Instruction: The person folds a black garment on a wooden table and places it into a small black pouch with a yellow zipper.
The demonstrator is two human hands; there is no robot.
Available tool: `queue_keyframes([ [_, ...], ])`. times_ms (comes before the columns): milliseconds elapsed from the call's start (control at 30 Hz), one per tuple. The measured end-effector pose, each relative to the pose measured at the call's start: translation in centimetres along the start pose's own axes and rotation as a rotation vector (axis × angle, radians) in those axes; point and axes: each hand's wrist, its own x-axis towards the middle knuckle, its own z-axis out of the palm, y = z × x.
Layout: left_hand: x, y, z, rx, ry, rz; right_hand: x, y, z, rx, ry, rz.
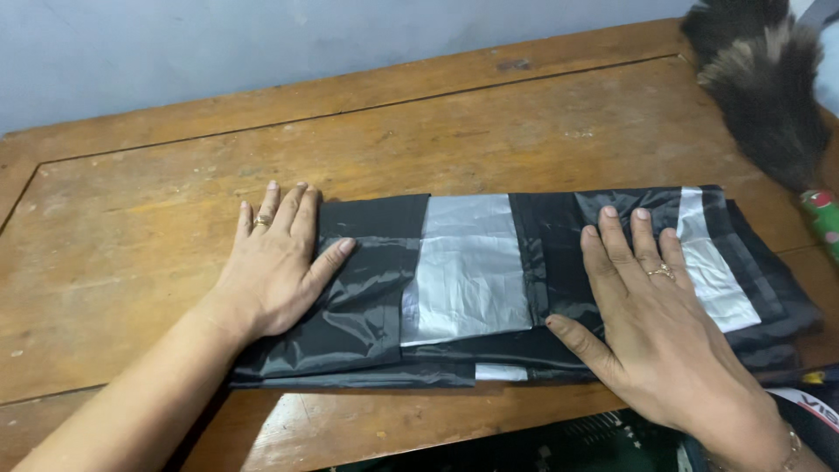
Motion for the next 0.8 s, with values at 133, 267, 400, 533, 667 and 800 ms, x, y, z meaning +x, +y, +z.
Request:
queue_keyframes([
  [133, -0.3, 0.0, 1.1, 0.159, 0.132, 0.043, 0.1, -0.1, -0.3, 0.015, 0.005, -0.004],
  [267, -0.6, 0.3, 1.0, 0.186, 0.177, 0.068, 0.1, -0.2, -0.2, 0.023, -0.001, 0.005],
  [400, -1.0, 0.8, 0.4, 0.238, 0.275, 0.149, 0.1, -0.4, -0.8, 0.052, -0.013, 0.017],
  [533, -1.4, 1.6, -0.5, 0.295, 0.466, 0.352, 0.2, -1.1, -2.2, 0.097, 0.028, 0.013],
  [667, -1.1, 1.3, 0.1, 0.328, 0.466, 0.451, 0.3, -3.1, -4.8, 0.023, 0.114, 0.030],
  [800, -0.7, 1.0, 0.5, 0.347, 0.420, 0.452, 0.9, -6.2, -6.9, 0.074, 0.121, -0.178],
])
